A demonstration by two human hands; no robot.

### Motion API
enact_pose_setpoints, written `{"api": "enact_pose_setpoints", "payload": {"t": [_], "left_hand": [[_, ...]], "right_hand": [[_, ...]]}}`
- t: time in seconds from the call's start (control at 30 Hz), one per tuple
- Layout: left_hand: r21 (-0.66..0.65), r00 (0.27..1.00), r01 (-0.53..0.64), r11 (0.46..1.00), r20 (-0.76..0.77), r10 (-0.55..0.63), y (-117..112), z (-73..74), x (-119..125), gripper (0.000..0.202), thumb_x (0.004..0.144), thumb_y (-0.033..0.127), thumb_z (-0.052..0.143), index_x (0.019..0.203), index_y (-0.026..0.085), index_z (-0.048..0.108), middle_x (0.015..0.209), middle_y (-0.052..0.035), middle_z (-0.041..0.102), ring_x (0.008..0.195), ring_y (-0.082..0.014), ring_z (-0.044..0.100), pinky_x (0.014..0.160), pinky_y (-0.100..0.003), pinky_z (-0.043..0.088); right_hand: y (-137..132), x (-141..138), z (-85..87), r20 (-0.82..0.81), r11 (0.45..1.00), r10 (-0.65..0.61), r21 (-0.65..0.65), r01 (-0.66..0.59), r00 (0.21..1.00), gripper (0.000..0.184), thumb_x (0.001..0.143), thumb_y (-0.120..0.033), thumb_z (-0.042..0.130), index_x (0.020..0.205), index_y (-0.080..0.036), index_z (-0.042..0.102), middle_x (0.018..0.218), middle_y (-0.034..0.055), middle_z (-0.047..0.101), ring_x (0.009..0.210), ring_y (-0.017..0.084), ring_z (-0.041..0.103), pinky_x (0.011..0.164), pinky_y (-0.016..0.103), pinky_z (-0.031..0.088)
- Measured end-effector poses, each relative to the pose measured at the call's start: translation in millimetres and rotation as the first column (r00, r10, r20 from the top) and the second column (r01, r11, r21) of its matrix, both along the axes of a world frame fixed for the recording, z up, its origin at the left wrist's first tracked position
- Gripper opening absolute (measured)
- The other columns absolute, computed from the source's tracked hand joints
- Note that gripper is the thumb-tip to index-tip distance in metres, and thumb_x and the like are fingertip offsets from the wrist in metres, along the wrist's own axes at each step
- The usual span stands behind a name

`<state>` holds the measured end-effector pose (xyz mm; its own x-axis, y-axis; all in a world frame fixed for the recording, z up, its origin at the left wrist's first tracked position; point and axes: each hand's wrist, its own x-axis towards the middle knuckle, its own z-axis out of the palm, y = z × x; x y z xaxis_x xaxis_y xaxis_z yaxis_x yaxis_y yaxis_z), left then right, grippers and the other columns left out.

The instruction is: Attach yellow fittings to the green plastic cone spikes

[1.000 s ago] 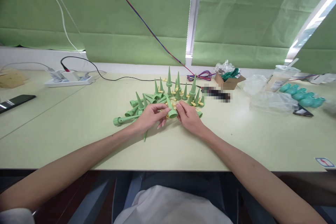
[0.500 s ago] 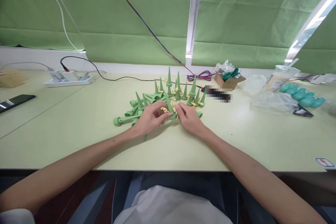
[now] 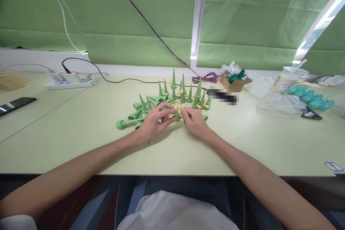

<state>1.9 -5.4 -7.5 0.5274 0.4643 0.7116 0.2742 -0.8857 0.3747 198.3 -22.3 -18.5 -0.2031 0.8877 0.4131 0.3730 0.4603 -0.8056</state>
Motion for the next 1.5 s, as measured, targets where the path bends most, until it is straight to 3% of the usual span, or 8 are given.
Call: {"api": "enact_pose_setpoints", "payload": {"t": [0.17,0.37,0.5,0.63,0.73,0.87,1.33,1.5], "left_hand": [[0.008,0.999,-0.041,0.999,-0.011,0.041,-1,0.1,1,0.015,0.096,0.019,0.058,0.109,0.02,0.065,0.107,-0.0075,0.062,0.065,-0.0071,0.055,0.059,-0.022,0.051],[-0.155,0.992,-0.121,0.98,0.027,0.127,-7,5.1,4,0.023,0.093,0.02,0.061,0.115,0.02,0.058,0.108,-0.0056,0.062,0.062,-0.007,0.056,0.06,-0.023,0.05],[-0.39,0.981,-0.148,0.909,0.062,0.186,-11,11.9,5,0.021,0.094,0.034,0.061,0.104,0.019,0.053,0.101,-0.0031,0.063,0.052,-0.0052,0.052,0.051,-0.022,0.044],[-0.578,0.988,-0.069,0.813,0.075,0.137,-11,16.0,6,0.037,0.097,0.051,0.052,0.083,0.017,0.058,0.068,0.0016,0.059,0.047,-0.0084,0.05,0.049,-0.023,0.04],[-0.675,0.995,-0.034,0.737,0.049,0.09,-10,17.1,7,0.048,0.097,0.058,0.049,0.073,0.017,0.057,0.051,0.0036,0.05,0.043,-0.0102,0.048,0.049,-0.024,0.04],[-0.735,0.997,-0.024,0.678,0.032,0.07,-10,18.1,6,0.05,0.094,0.061,0.051,0.07,0.017,0.057,0.049,0.0029,0.051,0.041,-0.011,0.048,0.049,-0.026,0.04],[-0.678,0.994,-0.073,0.732,0.007,0.106,-13,18.7,6,0.034,0.089,0.051,0.063,0.081,0.018,0.06,0.052,0.0035,0.051,0.043,-0.0109,0.047,0.046,-0.023,0.034],[-0.593,0.994,-0.098,0.8,-0.013,0.112,-12,16.4,6,0.035,0.085,0.051,0.068,0.079,0.018,0.06,0.056,0.0022,0.053,0.047,-0.0122,0.05,0.046,-0.024,0.036]], "right_hand": [[0,-2,0.4,-0.026,1.0,-0.004,0.004,0.004,1.0,0.053,0.102,-0.059,0.038,0.063,-0.023,0.037,0.049,-0.0028,0.04,0.046,0.013,0.038,0.048,0.029,0.031],[-3,-3,3.3,-0.075,1.0,-0.023,0.001,0.023,0.997,0.05,0.103,-0.057,0.038,0.068,-0.022,0.04,0.055,-0.0033,0.044,0.048,0.011,0.041,0.051,0.028,0.035],[-2,-3,1.8,-0.151,0.998,-0.062,0.001,0.063,0.987,0.048,0.102,-0.058,0.039,0.07,-0.023,0.041,0.057,-0.0032,0.045,0.049,0.012,0.043,0.049,0.028,0.034],[-1,-4,2.1,-0.184,0.998,-0.058,0.012,0.062,0.981,0.046,0.102,-0.057,0.042,0.071,-0.023,0.043,0.06,-0.0026,0.047,0.05,0.012,0.044,0.049,0.029,0.035],[-2,-3,3.4,-0.159,0.999,-0.032,0.033,0.038,0.987,0.045,0.102,-0.055,0.043,0.07,-0.023,0.044,0.06,-0.0028,0.048,0.05,0.012,0.044,0.051,0.029,0.036],[-3,-1,4.1,-0.097,0.998,-0.006,0.066,0.013,0.995,0.046,0.104,-0.052,0.042,0.069,-0.022,0.044,0.057,-0.0034,0.047,0.051,0.012,0.044,0.056,0.029,0.037],[-4,0,4.8,-0.068,0.999,0.017,0.043,-0.015,0.998,0.046,0.104,-0.053,0.038,0.07,-0.023,0.042,0.055,-0.0035,0.048,0.049,0.012,0.042,0.055,0.029,0.036],[-3,-1,4.4,-0.094,0.999,0.039,0.026,-0.037,0.995,0.051,0.103,-0.057,0.037,0.066,-0.023,0.04,0.051,-0.0035,0.047,0.046,0.012,0.042,0.053,0.03,0.036]]}}
